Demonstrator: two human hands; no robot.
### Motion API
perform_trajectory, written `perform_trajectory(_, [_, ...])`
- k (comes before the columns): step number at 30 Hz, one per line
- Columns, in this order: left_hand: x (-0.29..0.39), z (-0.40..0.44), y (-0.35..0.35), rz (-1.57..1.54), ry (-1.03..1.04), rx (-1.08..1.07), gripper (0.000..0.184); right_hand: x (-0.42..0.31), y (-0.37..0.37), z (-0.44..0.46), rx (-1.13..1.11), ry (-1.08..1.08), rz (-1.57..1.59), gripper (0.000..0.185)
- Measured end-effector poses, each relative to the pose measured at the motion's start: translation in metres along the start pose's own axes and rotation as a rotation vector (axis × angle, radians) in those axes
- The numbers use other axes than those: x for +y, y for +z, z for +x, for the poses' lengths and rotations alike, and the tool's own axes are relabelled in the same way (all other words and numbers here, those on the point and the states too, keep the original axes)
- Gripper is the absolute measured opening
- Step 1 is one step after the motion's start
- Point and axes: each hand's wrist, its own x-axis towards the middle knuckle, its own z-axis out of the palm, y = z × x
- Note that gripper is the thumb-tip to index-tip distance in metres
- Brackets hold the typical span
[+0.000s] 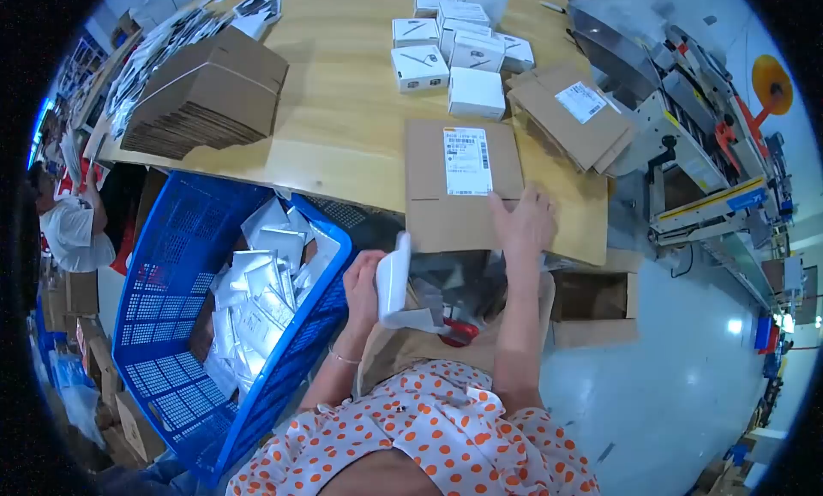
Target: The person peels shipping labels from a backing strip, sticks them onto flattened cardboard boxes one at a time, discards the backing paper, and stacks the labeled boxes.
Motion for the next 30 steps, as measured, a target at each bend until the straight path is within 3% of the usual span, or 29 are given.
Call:
perform_trajectory(1, [-0.003,0.009,0.007,0.161,0.165,-0.039,0.021,0.002,-0.007,0.001,-0.043,0.065,-0.019,0.051])
perform_trajectory(2, [-0.003,0.013,0.013,0.154,0.177,-0.042,0.021,0.006,-0.010,0.000,-0.029,0.064,-0.019,0.051])
perform_trajectory(6, [0.005,0.023,0.029,-0.129,-0.364,-0.192,0.025,0.015,-0.009,-0.005,-0.036,0.199,0.500,0.041])
perform_trajectory(7, [0.010,0.024,0.030,-0.132,-0.354,-0.183,0.025,0.016,-0.011,-0.006,-0.036,0.186,0.505,0.041])
perform_trajectory(11, [0.037,0.010,0.029,-0.240,-0.397,-0.105,0.025,0.026,-0.031,-0.005,-0.141,0.132,1.306,0.033])
perform_trajectory(14, [0.025,0.011,0.035,-0.255,-0.377,-0.088,0.021,0.041,-0.067,0.018,0.096,0.043,1.052,0.024])
perform_trajectory(16, [0.013,0.012,0.038,-0.267,-0.362,-0.075,0.018,0.080,-0.074,0.064,0.208,0.186,1.022,0.023])
perform_trajectory(18, [0.005,0.011,0.045,-0.304,-0.328,-0.083,0.016,0.080,-0.098,0.093,0.301,0.184,1.033,0.025])
perform_trajectory(21, [0.005,0.021,0.040,-0.407,-0.203,-0.088,0.011,0.125,-0.072,0.140,0.124,0.037,1.103,0.026])
perform_trajectory(22, [0.014,0.028,0.030,-0.401,-0.160,-0.044,0.011,0.129,-0.064,0.152,0.136,0.246,1.154,0.024])
perform_trajectory(23, [0.027,0.032,0.021,-0.354,-0.104,0.024,0.010,0.136,-0.065,0.154,0.133,0.397,1.101,0.024])
perform_trajectory(26, [0.055,0.039,0.000,-0.238,0.029,0.228,0.008,0.192,-0.029,0.144,0.341,0.118,1.325,0.022])
perform_trajectory(28, [0.093,0.054,-0.029,-0.128,0.148,0.296,0.013,0.200,-0.031,0.120,0.312,0.204,1.147,0.024])
perform_trajectory(30, [0.115,0.092,-0.065,0.244,0.304,0.442,0.017,0.198,-0.028,0.097,0.238,0.254,1.202,0.023])
